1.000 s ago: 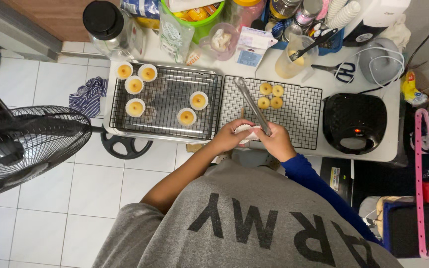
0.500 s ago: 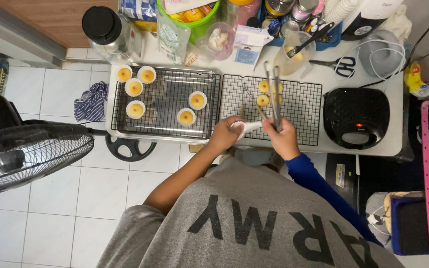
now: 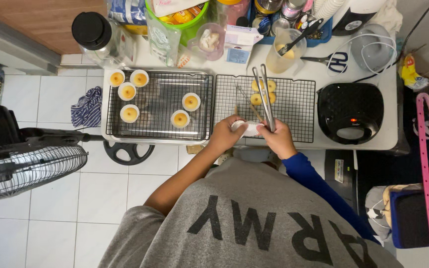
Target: The person assembles small cupcakes by placing cooked yellow rings into white paper liners using tongs. They work at a kitchen counter, transferring the rings from a wire cooling rack to a metal tray, arranging them in rows.
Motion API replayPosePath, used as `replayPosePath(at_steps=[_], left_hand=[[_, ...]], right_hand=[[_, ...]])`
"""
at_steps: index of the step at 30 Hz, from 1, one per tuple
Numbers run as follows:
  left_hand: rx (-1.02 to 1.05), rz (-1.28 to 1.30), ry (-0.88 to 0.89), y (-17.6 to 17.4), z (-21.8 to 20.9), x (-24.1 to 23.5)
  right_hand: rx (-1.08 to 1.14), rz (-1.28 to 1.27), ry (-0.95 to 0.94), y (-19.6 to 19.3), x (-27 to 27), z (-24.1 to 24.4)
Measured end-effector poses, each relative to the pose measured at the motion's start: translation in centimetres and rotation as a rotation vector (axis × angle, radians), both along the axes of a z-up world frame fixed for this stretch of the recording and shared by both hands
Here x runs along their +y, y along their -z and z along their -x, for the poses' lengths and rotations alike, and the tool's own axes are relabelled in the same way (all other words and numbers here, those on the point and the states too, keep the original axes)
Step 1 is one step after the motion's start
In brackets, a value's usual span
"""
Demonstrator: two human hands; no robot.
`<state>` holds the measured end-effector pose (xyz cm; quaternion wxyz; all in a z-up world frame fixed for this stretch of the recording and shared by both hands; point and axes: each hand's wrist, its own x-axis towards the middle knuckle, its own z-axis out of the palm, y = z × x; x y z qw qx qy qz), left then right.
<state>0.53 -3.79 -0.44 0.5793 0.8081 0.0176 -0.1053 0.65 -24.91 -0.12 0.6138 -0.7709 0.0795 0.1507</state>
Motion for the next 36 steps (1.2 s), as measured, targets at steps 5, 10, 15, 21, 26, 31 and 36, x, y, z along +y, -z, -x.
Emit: replayPosePath(at_steps=[5,10,15,21,26,31,36], left_hand=[[0.037,0.040,-0.028,2.9,-0.3,0.6],[0.328,0.202,-0.262,5.6,-1.8,2.4],[0.321,0.224,-0.366,6.4,-1.5,4.8],[0.352,0.251,-0.382,7.0,-1.4,5.3],[0.319,0.249,-0.386,6.9,-1.6,5.2],[0.323,0.212,-0.379,6.1,-1.6,5.0],[0.358,0.291,-0.370,5.9,-1.7,5.4]], right_hand=[[0.100,0.027,-0.058,0.7,-1.8,-0.8],[-0.151,0.486,-0.015,2.9,-5.4,-0.6],[-0.149,0.832,-0.027,5.1,-9.2,1.1],[-0.085,0.961,-0.063,7.7,-9.9,0.6],[-0.075,0.952,-0.048,8.9,-9.6,-0.3],[-0.072,0.967,-0.047,9.1,-9.2,-0.9],[-0.161,0.750,-0.009,7.9,-8.3,0.4]])
